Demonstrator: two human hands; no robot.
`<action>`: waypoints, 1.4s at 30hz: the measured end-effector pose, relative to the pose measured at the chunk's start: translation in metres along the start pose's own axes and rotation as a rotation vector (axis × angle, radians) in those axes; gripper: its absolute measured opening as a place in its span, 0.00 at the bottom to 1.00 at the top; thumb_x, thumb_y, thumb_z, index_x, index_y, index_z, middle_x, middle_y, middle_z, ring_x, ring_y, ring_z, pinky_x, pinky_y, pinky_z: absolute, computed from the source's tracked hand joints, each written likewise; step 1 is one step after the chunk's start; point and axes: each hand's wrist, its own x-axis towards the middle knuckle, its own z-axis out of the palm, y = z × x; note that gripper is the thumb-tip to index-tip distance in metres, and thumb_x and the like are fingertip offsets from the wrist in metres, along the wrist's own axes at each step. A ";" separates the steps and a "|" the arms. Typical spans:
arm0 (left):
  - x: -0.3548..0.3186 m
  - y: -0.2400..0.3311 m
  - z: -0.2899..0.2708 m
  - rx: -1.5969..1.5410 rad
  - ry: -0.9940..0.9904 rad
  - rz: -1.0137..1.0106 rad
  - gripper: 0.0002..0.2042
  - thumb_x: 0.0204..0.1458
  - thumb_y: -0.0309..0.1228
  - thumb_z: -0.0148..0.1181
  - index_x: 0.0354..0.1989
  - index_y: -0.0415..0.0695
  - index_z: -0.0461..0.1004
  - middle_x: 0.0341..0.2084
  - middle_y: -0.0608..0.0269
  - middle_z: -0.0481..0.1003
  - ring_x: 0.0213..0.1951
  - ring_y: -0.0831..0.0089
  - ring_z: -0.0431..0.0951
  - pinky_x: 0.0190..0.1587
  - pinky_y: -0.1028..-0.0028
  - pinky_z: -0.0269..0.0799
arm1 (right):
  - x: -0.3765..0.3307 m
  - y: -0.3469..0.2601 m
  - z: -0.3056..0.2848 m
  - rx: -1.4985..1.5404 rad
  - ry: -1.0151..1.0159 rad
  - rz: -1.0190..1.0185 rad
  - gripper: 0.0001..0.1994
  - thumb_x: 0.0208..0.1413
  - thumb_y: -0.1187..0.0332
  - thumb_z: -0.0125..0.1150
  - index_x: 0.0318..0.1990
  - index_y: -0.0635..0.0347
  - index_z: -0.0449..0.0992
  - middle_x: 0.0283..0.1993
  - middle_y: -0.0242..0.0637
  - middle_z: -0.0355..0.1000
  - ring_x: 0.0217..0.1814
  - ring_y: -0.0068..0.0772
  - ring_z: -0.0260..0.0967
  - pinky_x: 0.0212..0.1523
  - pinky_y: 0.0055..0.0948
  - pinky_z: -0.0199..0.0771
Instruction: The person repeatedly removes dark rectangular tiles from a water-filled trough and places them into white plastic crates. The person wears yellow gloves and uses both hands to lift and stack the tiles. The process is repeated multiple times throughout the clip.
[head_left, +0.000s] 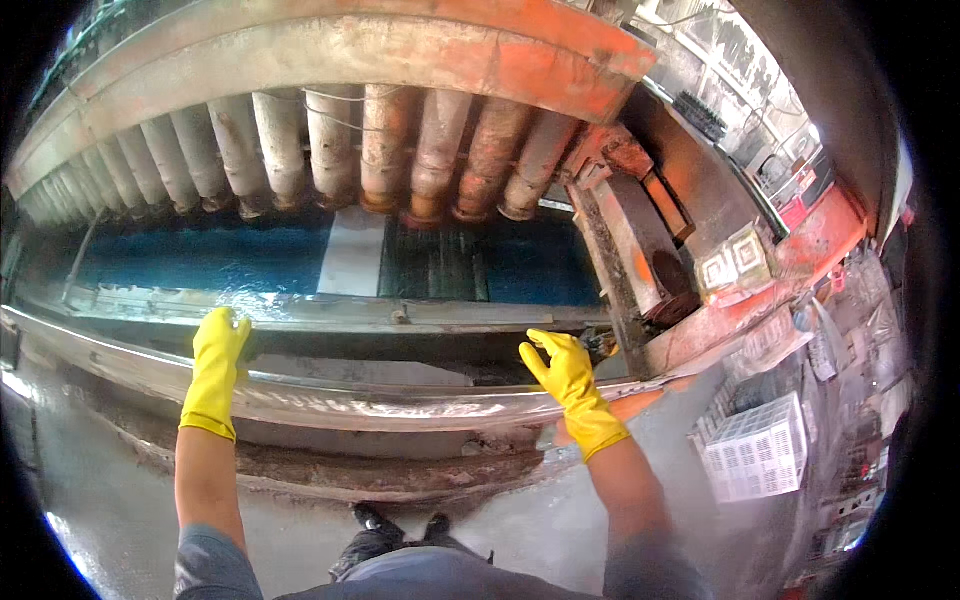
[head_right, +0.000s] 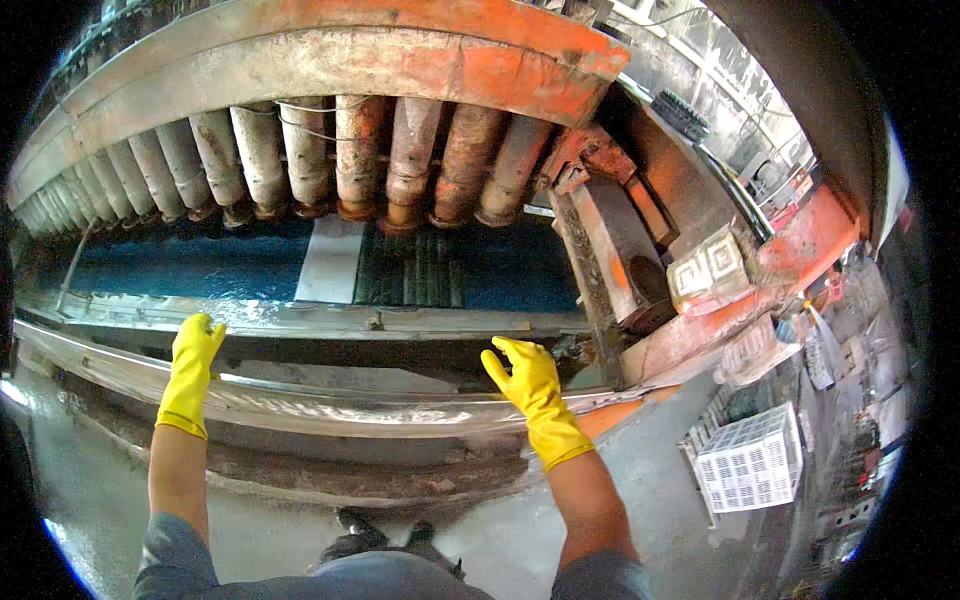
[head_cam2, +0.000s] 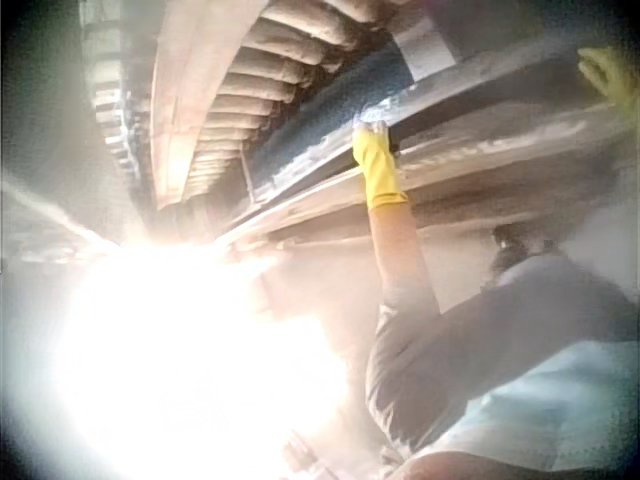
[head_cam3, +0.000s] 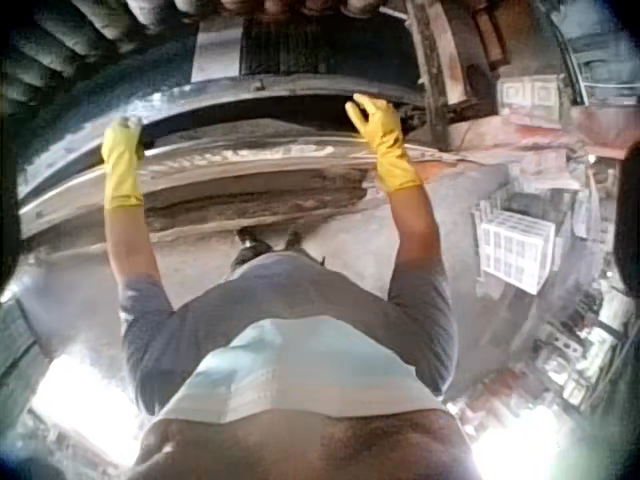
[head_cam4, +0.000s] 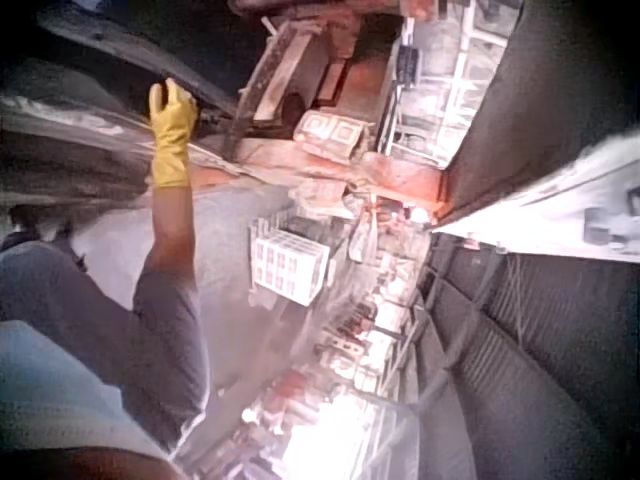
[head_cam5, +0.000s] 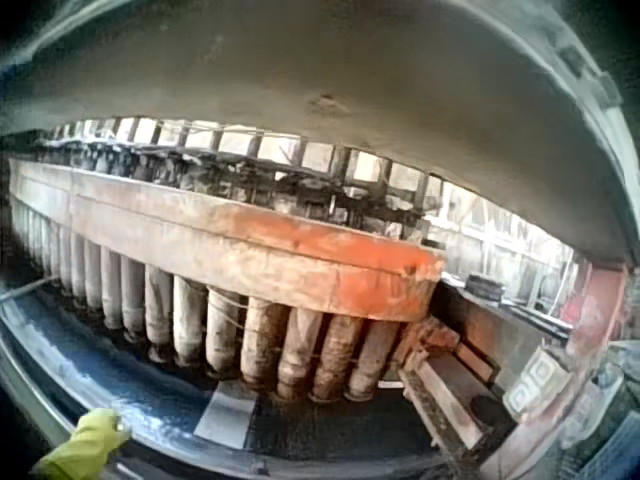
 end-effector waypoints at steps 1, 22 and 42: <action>-0.001 0.030 -0.009 0.089 -0.111 0.040 0.23 0.58 0.44 0.66 0.55 0.40 0.80 0.51 0.44 0.81 0.57 0.48 0.79 0.61 0.60 0.73 | -0.004 0.004 -0.001 -0.008 0.016 0.033 0.17 0.58 0.56 0.72 0.47 0.58 0.85 0.45 0.43 0.84 0.47 0.49 0.81 0.50 0.43 0.79; -0.024 0.018 -0.014 0.111 0.227 -0.224 0.22 0.57 0.49 0.63 0.50 0.43 0.82 0.43 0.51 0.84 0.48 0.49 0.82 0.52 0.57 0.76 | -0.062 0.104 -0.028 -0.227 0.195 0.501 0.18 0.62 0.47 0.65 0.41 0.53 0.87 0.37 0.41 0.83 0.39 0.45 0.81 0.43 0.42 0.79; -0.020 0.044 -0.032 0.227 0.043 -0.311 0.24 0.56 0.49 0.66 0.53 0.45 0.81 0.51 0.49 0.82 0.55 0.50 0.80 0.59 0.58 0.75 | -0.036 0.148 -0.038 -0.031 -0.084 1.011 0.29 0.64 0.39 0.62 0.38 0.62 0.78 0.32 0.38 0.80 0.31 0.33 0.77 0.24 0.42 0.79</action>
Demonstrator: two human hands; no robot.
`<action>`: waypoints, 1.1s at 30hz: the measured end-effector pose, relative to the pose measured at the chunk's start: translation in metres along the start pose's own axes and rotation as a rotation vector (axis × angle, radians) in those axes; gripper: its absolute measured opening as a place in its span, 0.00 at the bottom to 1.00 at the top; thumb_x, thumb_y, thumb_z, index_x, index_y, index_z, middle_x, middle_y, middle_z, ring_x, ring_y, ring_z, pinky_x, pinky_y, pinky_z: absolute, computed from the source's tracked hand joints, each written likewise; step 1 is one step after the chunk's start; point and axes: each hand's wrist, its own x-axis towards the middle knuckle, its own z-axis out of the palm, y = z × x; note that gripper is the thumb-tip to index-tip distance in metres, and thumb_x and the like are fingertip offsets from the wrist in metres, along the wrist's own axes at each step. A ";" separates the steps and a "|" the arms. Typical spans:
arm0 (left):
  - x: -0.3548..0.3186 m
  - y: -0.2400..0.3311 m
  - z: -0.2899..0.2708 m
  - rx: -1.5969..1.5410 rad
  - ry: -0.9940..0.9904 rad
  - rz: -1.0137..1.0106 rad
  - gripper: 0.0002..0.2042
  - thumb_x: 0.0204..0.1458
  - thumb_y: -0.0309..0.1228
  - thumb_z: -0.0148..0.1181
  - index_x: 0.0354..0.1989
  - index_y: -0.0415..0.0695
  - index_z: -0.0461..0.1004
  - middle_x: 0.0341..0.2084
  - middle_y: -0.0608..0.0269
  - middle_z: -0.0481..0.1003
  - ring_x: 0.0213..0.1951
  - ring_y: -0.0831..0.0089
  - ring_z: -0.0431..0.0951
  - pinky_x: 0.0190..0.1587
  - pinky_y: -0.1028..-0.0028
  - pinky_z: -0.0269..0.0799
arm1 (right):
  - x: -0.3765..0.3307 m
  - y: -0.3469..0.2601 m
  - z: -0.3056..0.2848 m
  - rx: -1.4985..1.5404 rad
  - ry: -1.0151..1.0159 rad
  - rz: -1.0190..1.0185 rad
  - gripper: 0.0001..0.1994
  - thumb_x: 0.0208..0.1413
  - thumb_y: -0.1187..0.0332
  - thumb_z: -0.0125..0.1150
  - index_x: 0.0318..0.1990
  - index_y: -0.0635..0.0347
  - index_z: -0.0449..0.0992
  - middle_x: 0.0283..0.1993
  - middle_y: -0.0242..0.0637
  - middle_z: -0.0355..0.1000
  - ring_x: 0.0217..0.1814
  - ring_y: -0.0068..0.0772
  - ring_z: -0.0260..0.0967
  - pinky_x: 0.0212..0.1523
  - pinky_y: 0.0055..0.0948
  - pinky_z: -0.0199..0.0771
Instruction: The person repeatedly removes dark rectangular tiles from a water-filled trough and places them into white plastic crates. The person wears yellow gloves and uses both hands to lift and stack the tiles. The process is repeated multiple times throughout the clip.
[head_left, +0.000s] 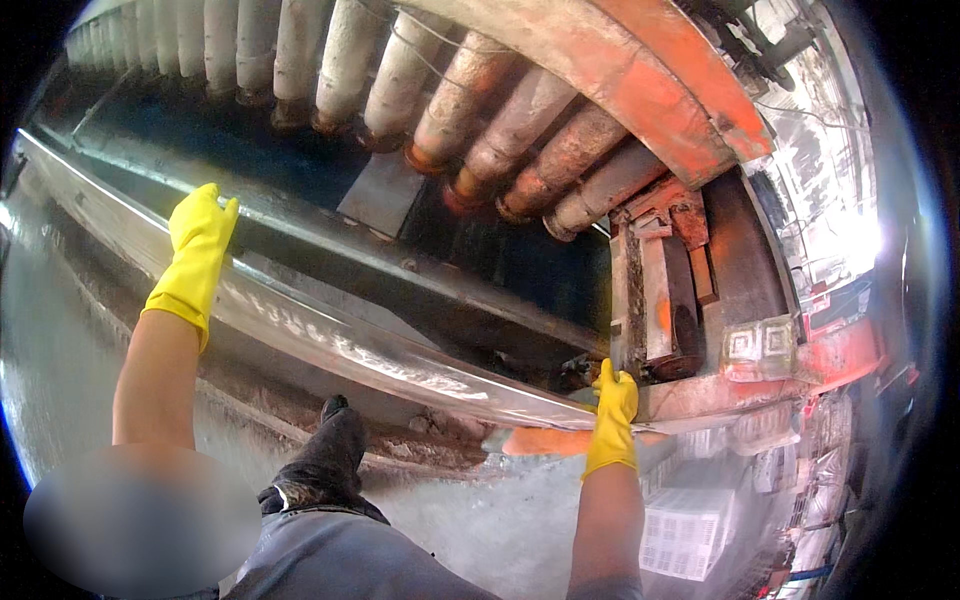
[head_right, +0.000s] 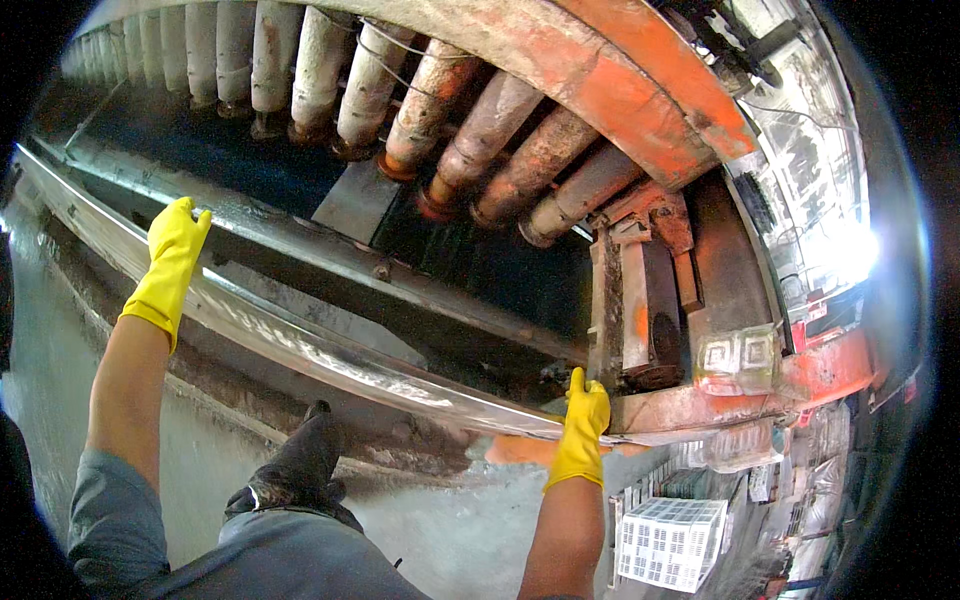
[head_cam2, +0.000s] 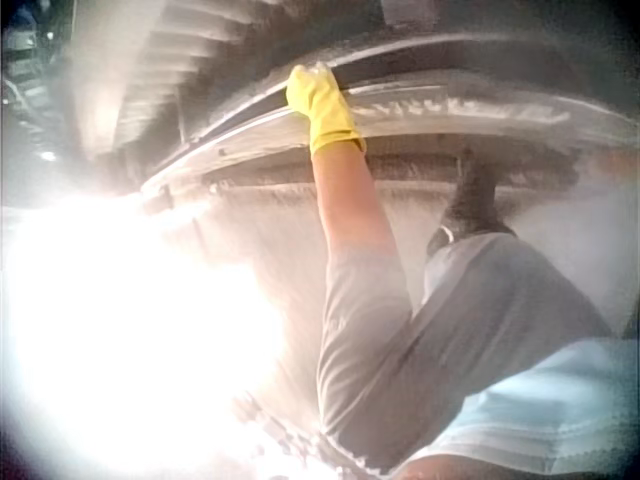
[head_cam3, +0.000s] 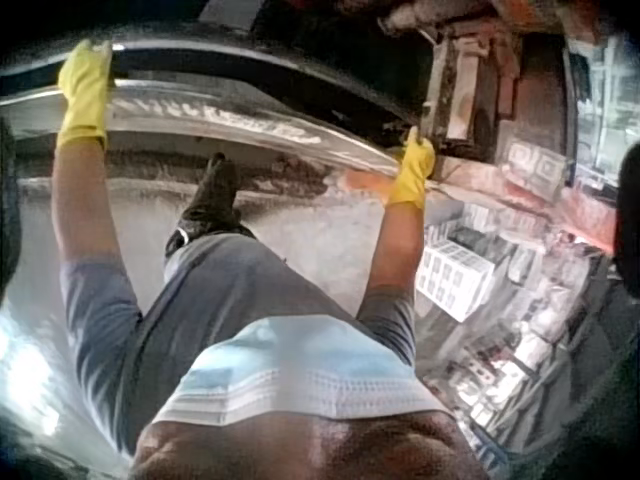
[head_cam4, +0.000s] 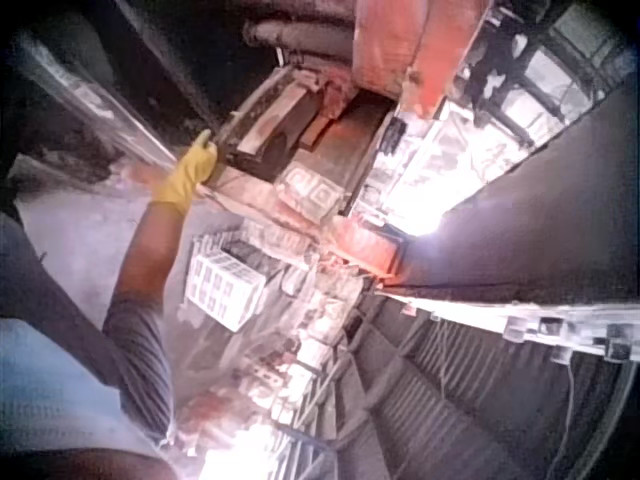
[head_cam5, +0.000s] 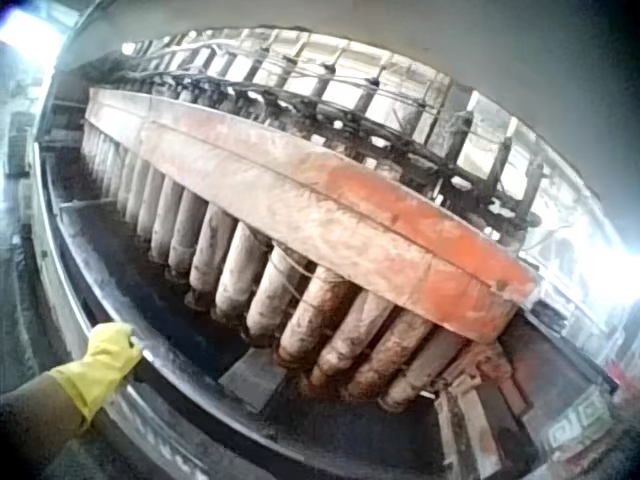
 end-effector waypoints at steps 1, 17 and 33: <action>0.001 -0.001 -0.001 0.002 -0.003 -0.002 0.24 0.56 0.49 0.66 0.54 0.45 0.81 0.51 0.49 0.82 0.55 0.50 0.80 0.59 0.58 0.74 | 0.001 0.001 0.001 -0.032 -0.004 -0.015 0.28 0.64 0.39 0.62 0.38 0.62 0.78 0.32 0.38 0.80 0.31 0.33 0.76 0.24 0.42 0.79; 0.001 0.002 0.002 0.010 -0.049 0.010 0.24 0.56 0.49 0.65 0.55 0.46 0.81 0.52 0.50 0.82 0.56 0.50 0.80 0.59 0.58 0.74 | 0.000 0.002 -0.004 -0.419 0.011 -0.085 0.28 0.60 0.38 0.57 0.45 0.54 0.86 0.46 0.50 0.83 0.51 0.57 0.80 0.51 0.50 0.77; 0.005 -0.002 0.002 0.073 -0.070 0.057 0.27 0.56 0.53 0.62 0.55 0.44 0.80 0.53 0.50 0.81 0.56 0.47 0.80 0.58 0.56 0.74 | -0.014 -0.019 -0.009 -0.481 0.078 -0.064 0.32 0.60 0.37 0.57 0.59 0.52 0.82 0.56 0.47 0.81 0.59 0.52 0.78 0.58 0.47 0.77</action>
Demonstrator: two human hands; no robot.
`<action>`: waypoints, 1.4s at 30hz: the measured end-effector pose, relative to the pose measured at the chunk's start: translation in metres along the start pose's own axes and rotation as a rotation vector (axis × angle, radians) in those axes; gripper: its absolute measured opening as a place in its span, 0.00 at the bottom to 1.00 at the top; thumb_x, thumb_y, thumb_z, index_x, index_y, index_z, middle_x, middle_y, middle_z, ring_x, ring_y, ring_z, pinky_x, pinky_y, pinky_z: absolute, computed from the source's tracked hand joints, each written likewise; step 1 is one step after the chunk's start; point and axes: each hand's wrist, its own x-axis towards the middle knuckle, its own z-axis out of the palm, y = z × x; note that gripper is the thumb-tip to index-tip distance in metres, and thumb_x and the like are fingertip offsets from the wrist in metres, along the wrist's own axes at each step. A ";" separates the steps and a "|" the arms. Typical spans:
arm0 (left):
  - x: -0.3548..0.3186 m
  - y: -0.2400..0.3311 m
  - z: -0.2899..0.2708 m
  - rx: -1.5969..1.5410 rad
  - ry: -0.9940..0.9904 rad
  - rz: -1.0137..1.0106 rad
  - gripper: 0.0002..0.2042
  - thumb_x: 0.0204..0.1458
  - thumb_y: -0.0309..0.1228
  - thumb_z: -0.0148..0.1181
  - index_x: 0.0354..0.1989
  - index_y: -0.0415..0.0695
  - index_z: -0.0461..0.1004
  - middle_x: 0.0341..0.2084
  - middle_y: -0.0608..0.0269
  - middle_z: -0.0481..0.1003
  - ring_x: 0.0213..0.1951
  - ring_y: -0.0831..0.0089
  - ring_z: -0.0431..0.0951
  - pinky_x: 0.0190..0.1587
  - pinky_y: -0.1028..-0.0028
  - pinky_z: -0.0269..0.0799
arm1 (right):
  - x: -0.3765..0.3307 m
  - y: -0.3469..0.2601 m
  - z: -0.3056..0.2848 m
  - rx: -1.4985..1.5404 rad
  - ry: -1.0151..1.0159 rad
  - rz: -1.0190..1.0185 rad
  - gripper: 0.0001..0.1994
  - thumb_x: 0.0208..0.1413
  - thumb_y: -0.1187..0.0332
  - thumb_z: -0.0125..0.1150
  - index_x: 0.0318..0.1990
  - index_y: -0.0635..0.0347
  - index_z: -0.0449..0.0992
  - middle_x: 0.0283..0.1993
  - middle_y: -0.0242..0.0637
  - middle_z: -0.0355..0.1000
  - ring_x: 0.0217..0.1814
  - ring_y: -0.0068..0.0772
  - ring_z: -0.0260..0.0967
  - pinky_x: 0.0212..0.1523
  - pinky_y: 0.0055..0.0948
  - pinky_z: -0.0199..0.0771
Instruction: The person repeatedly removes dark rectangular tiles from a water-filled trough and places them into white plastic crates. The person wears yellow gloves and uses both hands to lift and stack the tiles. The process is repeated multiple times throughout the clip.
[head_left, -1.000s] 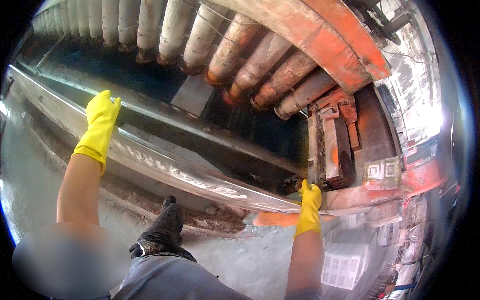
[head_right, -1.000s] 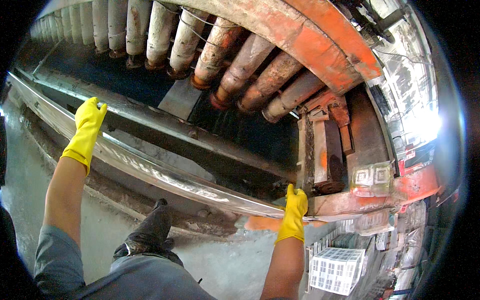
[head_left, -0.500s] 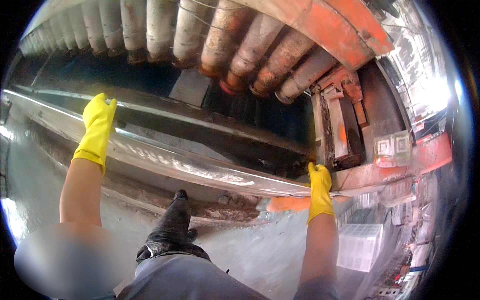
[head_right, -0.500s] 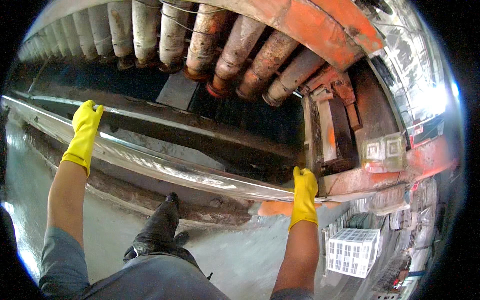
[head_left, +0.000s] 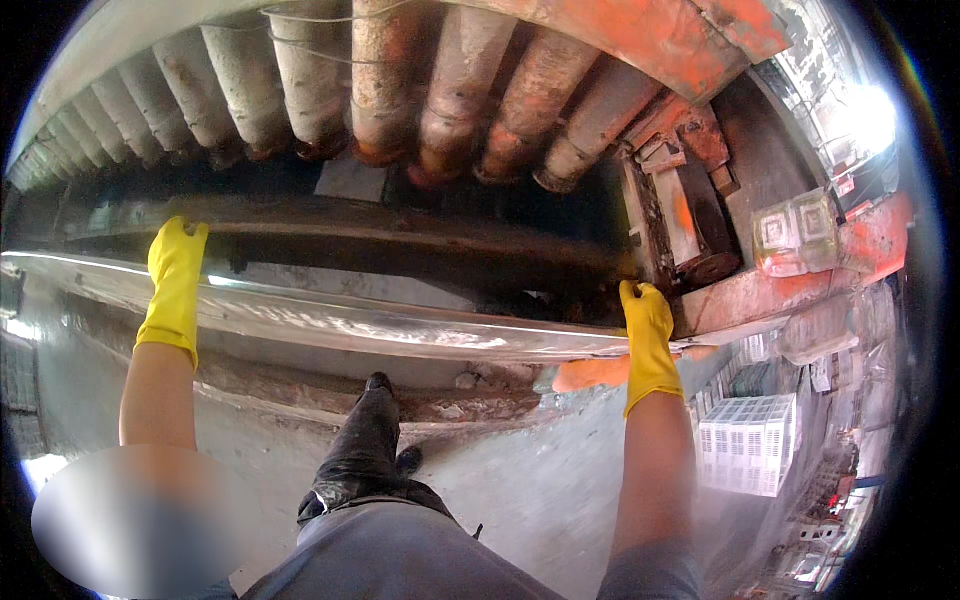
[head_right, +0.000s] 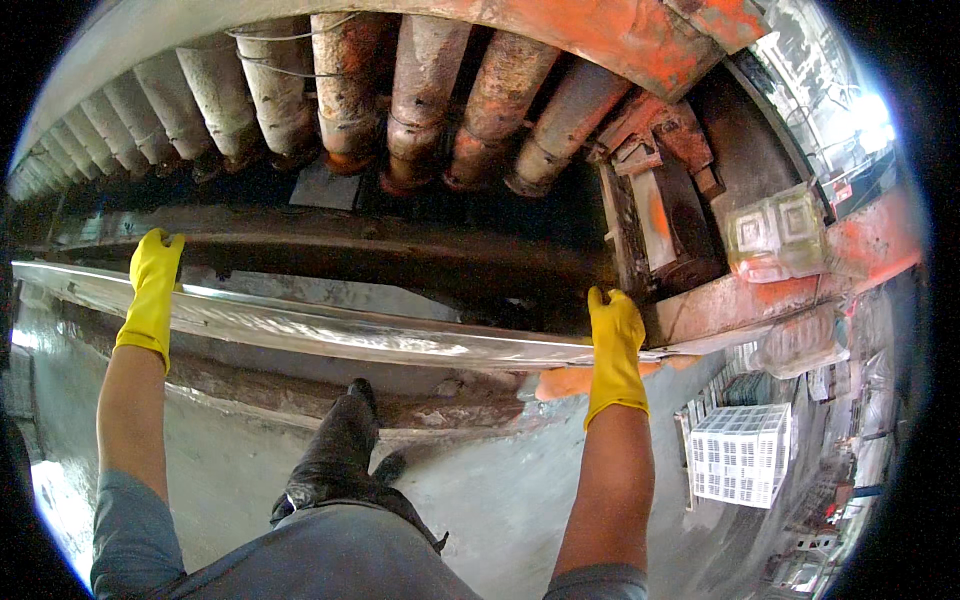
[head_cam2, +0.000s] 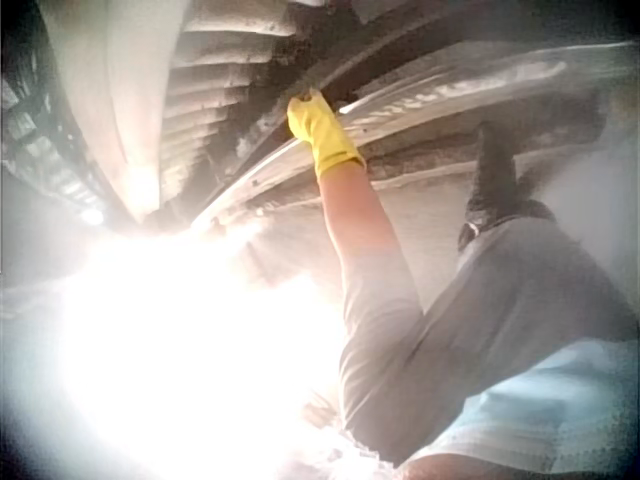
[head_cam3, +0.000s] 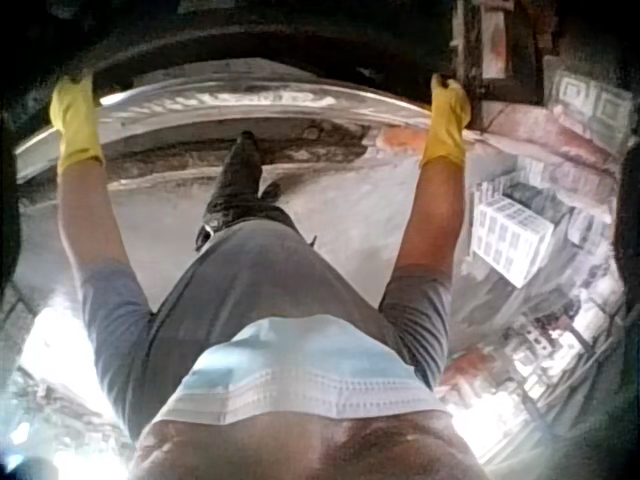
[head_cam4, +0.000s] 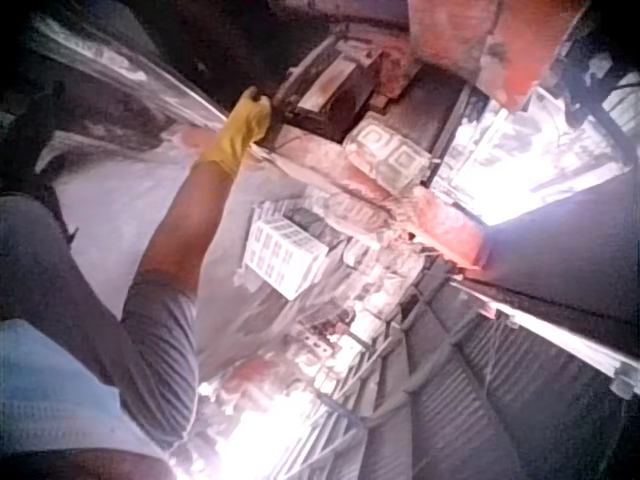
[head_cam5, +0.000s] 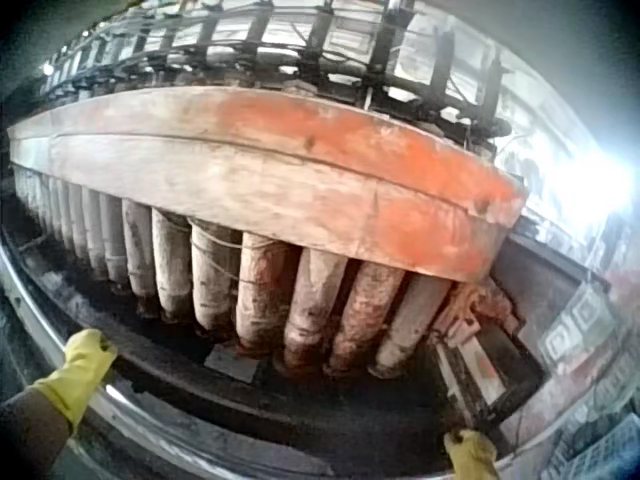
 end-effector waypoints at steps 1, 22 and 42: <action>0.000 0.002 0.000 0.012 0.006 0.010 0.27 0.56 0.53 0.62 0.55 0.44 0.80 0.53 0.50 0.81 0.56 0.47 0.80 0.59 0.56 0.74 | 0.003 0.002 0.002 -0.004 -0.006 0.005 0.32 0.60 0.37 0.58 0.58 0.52 0.82 0.56 0.48 0.81 0.59 0.52 0.79 0.58 0.46 0.77; 0.010 -0.015 0.012 0.037 0.052 0.029 0.29 0.56 0.54 0.63 0.57 0.44 0.79 0.54 0.48 0.80 0.58 0.48 0.78 0.60 0.56 0.73 | 0.003 -0.001 0.000 0.027 0.029 -0.034 0.33 0.59 0.34 0.57 0.55 0.52 0.83 0.53 0.51 0.81 0.57 0.55 0.78 0.55 0.47 0.77; 0.001 -0.004 0.005 -0.015 0.030 0.003 0.29 0.58 0.53 0.62 0.61 0.45 0.77 0.59 0.50 0.78 0.61 0.51 0.76 0.63 0.58 0.71 | 0.019 0.018 0.016 0.040 -0.012 -0.004 0.33 0.58 0.35 0.59 0.57 0.54 0.83 0.54 0.53 0.80 0.58 0.57 0.78 0.58 0.47 0.76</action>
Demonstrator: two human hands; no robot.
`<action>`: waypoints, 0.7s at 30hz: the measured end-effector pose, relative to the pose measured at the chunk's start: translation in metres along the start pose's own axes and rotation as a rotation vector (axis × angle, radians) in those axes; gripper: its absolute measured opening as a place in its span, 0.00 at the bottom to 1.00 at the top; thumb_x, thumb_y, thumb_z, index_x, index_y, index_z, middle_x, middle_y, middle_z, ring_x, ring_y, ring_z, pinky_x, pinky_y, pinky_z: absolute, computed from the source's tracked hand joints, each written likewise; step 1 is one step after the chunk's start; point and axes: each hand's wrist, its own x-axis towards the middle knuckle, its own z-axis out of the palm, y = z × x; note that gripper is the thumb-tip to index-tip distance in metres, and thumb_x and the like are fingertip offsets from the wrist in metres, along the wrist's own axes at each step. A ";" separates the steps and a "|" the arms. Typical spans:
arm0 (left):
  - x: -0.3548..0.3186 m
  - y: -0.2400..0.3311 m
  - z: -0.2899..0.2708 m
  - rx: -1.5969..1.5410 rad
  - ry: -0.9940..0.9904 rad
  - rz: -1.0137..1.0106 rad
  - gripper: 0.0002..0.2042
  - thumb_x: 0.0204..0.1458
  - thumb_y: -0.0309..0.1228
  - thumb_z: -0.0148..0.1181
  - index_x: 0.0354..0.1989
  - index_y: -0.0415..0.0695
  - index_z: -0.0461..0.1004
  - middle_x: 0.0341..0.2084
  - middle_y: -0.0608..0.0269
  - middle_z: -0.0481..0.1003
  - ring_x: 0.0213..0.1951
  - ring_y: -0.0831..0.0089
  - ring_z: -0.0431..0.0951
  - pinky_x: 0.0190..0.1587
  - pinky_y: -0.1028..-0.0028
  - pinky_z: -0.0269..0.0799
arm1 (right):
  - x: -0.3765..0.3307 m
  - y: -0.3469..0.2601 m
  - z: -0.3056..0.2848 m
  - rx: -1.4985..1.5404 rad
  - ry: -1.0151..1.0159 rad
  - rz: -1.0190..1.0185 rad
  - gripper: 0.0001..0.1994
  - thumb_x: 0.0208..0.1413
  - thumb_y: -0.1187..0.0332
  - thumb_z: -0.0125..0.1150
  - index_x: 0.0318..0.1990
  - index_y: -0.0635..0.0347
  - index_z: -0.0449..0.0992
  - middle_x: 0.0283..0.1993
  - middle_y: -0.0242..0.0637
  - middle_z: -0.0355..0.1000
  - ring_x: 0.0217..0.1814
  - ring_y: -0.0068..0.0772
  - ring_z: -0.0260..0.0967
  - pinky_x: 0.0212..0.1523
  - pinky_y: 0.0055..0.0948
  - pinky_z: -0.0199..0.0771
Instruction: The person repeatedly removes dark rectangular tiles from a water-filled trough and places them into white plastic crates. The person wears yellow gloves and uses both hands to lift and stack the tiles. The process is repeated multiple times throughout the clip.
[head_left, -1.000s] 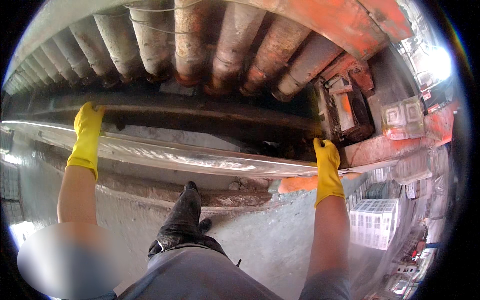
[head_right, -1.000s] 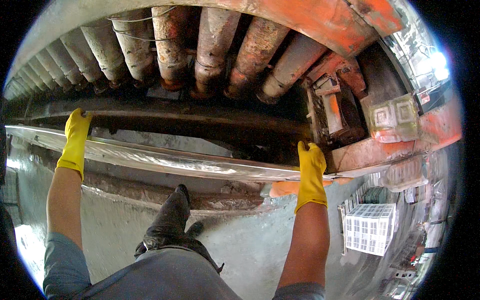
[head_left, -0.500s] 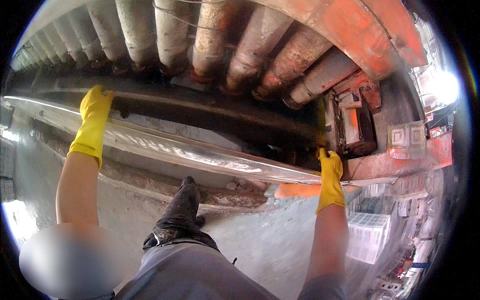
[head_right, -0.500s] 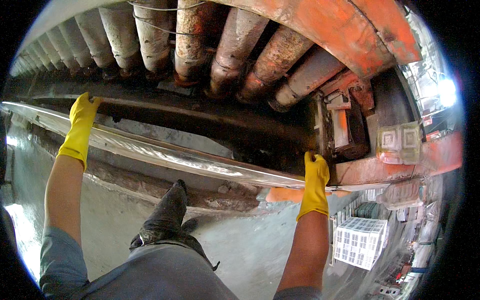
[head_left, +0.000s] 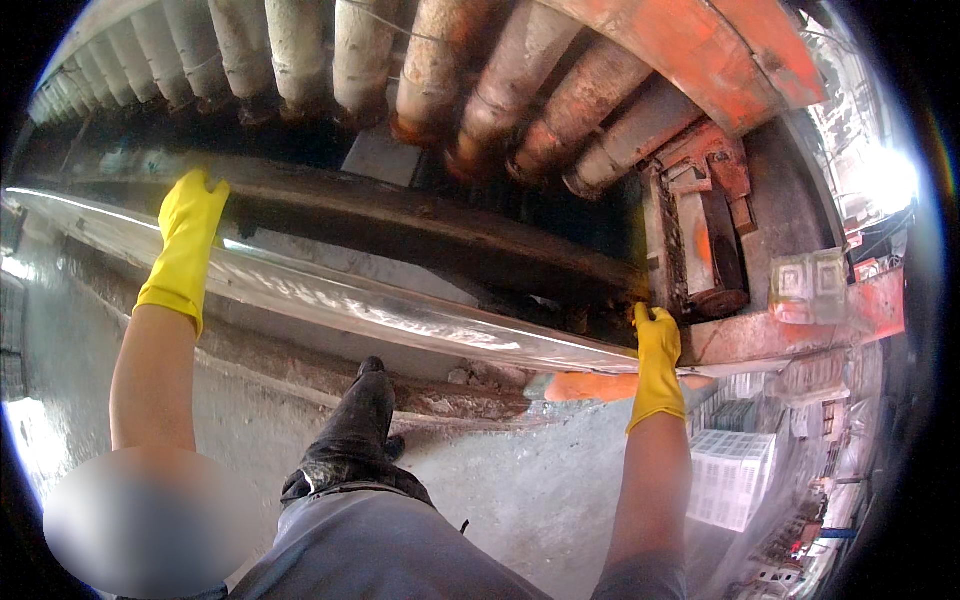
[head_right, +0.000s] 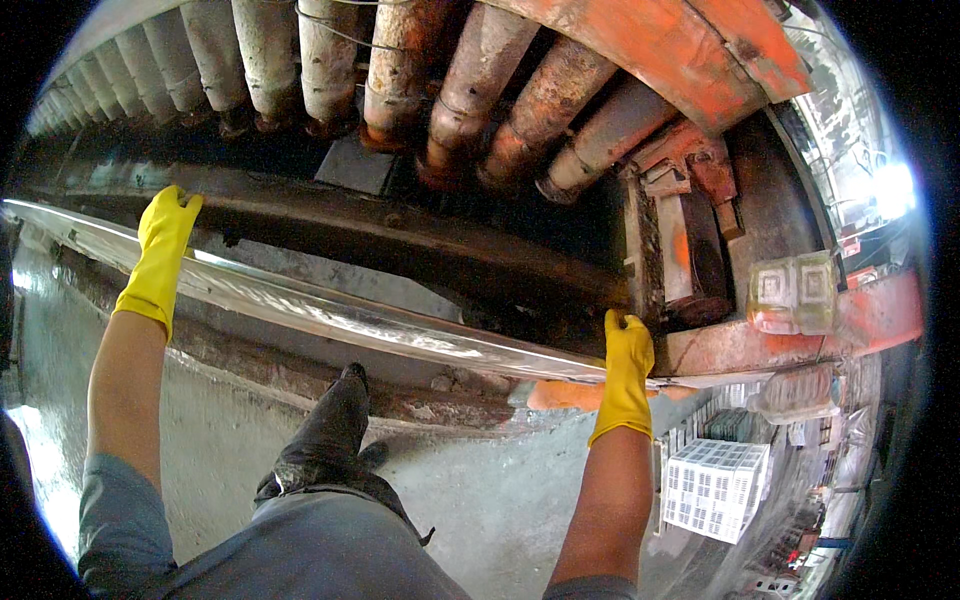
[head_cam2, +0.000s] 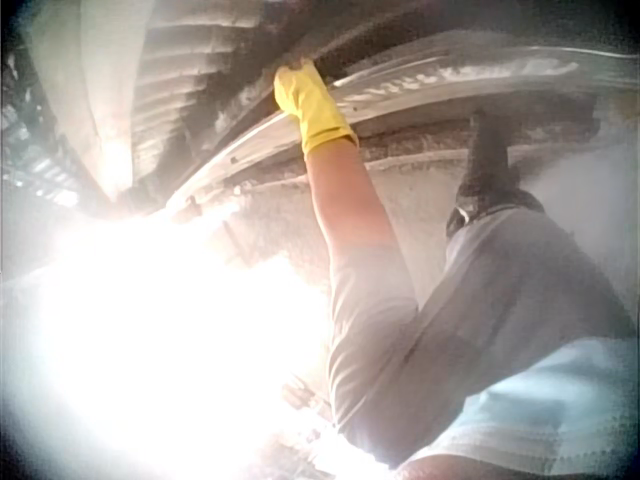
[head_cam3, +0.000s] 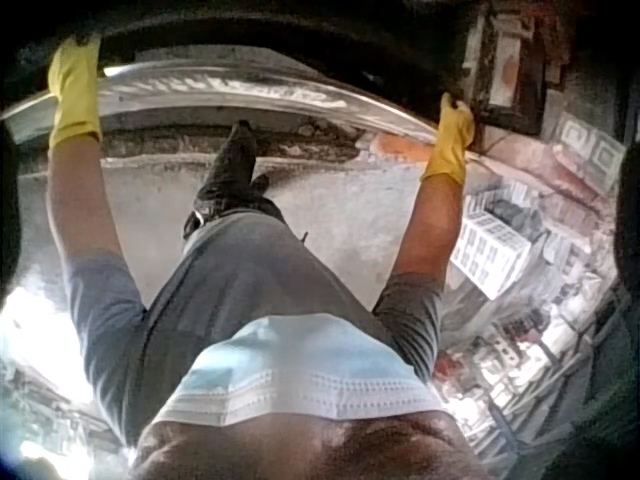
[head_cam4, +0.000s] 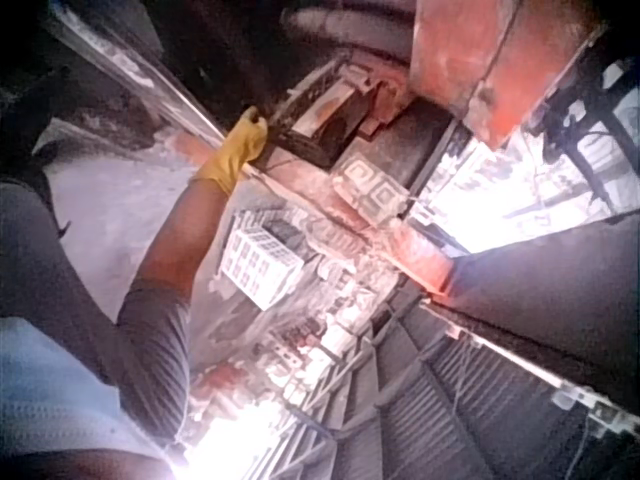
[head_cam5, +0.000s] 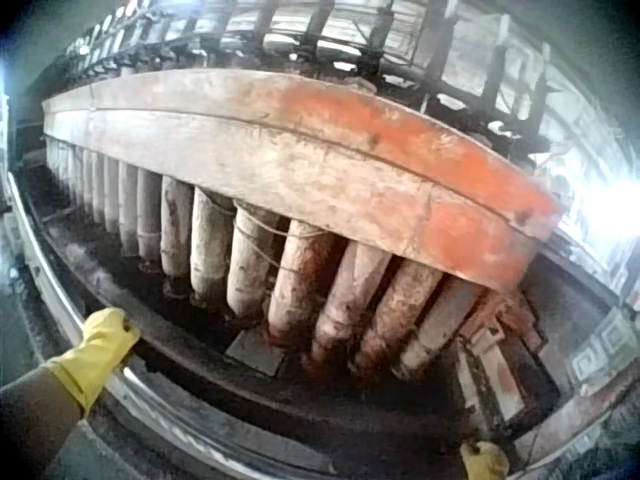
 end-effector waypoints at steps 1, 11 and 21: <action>0.000 0.000 -0.001 0.008 -0.011 -0.004 0.29 0.57 0.53 0.62 0.60 0.45 0.77 0.59 0.51 0.78 0.61 0.51 0.76 0.63 0.58 0.71 | 0.000 -0.001 0.000 -0.002 0.001 -0.003 0.33 0.58 0.35 0.59 0.57 0.54 0.83 0.53 0.53 0.81 0.58 0.56 0.78 0.58 0.47 0.77; 0.003 -0.001 0.000 -0.005 -0.045 -0.020 0.27 0.56 0.51 0.64 0.58 0.45 0.79 0.55 0.50 0.81 0.59 0.51 0.78 0.62 0.58 0.72 | -0.017 -0.013 -0.010 0.041 0.079 -0.064 0.26 0.60 0.39 0.59 0.46 0.51 0.86 0.45 0.46 0.84 0.51 0.54 0.81 0.50 0.48 0.78; 0.009 -0.012 0.013 0.012 0.041 0.049 0.28 0.55 0.54 0.64 0.54 0.43 0.81 0.49 0.49 0.83 0.53 0.49 0.82 0.55 0.57 0.76 | -0.022 -0.018 -0.013 0.059 0.082 -0.043 0.27 0.59 0.39 0.61 0.44 0.54 0.85 0.42 0.49 0.83 0.48 0.56 0.81 0.48 0.48 0.76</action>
